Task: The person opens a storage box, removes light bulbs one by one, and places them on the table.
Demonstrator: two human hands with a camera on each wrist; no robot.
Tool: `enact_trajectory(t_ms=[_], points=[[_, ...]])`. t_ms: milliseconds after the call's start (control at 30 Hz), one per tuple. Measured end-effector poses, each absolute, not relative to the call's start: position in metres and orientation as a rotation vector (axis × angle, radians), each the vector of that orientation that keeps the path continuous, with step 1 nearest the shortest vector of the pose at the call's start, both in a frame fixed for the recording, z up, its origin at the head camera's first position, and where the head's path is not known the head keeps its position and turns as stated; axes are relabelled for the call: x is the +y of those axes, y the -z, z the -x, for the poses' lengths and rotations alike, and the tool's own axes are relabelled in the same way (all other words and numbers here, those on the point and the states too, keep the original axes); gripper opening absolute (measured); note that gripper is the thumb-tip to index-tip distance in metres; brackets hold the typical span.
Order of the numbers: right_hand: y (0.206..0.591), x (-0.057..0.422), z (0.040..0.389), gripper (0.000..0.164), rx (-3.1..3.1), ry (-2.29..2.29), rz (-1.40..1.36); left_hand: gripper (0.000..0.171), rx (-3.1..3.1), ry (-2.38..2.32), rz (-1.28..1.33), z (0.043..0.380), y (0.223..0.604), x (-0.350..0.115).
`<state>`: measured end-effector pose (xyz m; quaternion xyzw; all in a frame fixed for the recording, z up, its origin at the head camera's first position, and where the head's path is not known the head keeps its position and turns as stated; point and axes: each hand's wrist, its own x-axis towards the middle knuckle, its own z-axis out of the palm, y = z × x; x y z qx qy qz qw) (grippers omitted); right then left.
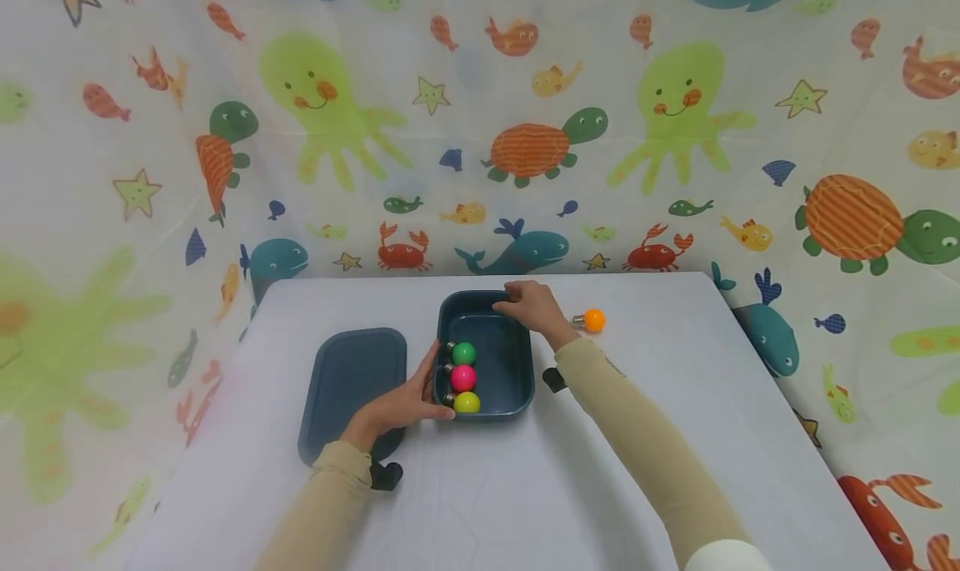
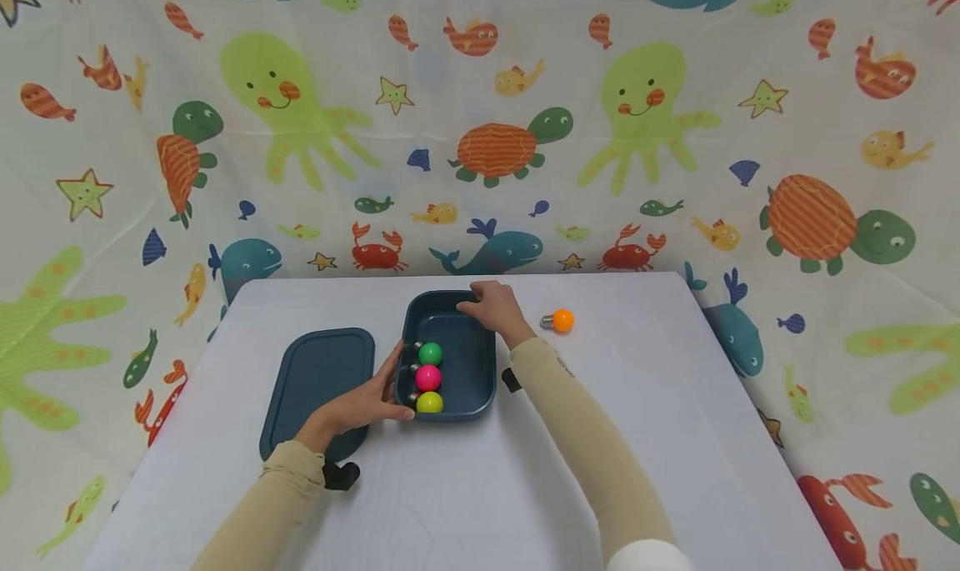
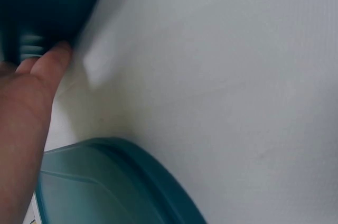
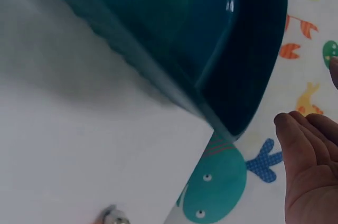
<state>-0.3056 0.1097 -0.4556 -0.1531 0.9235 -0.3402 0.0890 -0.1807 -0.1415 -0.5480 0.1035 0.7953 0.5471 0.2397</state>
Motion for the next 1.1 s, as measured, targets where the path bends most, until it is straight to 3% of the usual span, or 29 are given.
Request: enact_trajectory(t_ms=[1100], points=[[0.477, 0.064, 0.284, 0.059, 2.637, 0.980, 0.417, 0.117, 2.158, -1.508, -0.279, 0.179, 0.545, -0.141]])
